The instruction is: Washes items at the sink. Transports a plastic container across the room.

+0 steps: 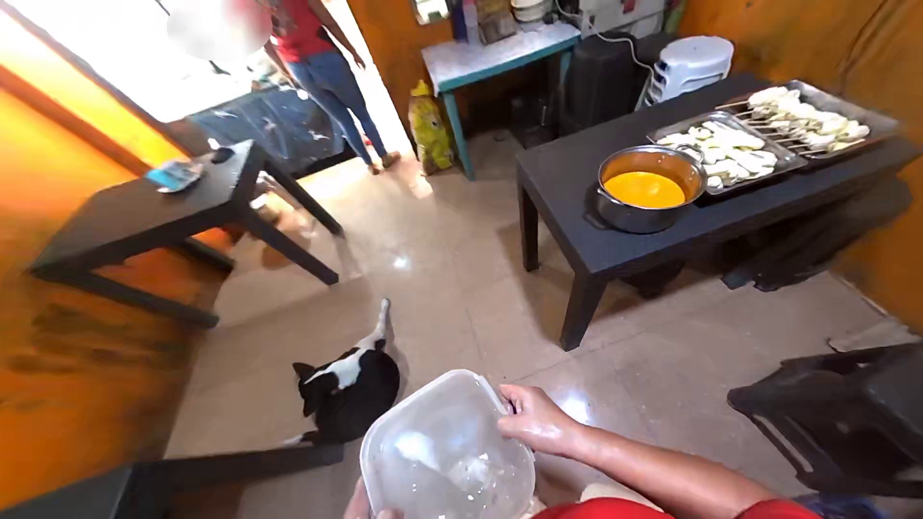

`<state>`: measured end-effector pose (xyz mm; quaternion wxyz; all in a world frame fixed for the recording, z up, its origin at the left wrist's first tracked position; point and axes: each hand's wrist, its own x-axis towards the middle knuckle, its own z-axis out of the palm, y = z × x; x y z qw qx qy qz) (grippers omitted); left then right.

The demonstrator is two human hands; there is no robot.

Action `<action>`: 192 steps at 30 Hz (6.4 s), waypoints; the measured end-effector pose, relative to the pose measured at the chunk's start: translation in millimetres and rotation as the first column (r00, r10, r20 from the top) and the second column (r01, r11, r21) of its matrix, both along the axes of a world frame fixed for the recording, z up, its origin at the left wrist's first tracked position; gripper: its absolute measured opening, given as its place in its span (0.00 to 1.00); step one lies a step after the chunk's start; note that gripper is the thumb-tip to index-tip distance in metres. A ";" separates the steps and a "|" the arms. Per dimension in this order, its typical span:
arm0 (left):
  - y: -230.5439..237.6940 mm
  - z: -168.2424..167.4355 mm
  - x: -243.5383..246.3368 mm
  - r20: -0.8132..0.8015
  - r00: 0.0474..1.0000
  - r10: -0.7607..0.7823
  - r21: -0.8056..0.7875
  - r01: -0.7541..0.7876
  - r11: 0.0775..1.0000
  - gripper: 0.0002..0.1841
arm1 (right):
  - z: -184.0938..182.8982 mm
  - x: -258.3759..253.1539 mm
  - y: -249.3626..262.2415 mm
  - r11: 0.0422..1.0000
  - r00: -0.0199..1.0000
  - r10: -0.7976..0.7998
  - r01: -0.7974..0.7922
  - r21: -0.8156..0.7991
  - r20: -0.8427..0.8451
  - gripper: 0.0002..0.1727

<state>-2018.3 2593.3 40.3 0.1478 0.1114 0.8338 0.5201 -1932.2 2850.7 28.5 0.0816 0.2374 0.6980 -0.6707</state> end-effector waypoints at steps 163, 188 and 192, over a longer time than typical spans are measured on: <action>1478.8 -211.3 -2952.9 -0.024 0.598 -0.801 0.028 0.801 0.598 0.24 | -188.3 -2795.2 1323.0 0.521 0.568 -0.786 0.821 0.232 -0.246 0.11; 1794.7 -222.9 -3201.1 0.005 0.988 -0.152 0.231 0.147 0.962 0.21 | -208.9 -3139.7 1748.0 0.903 0.866 -0.340 0.410 0.130 -0.368 0.08; 1819.6 -242.2 -3258.8 -0.043 0.999 -0.024 0.363 0.038 0.931 0.25 | -220.3 -3226.4 1790.7 0.937 0.840 -0.215 0.322 0.137 -0.499 0.11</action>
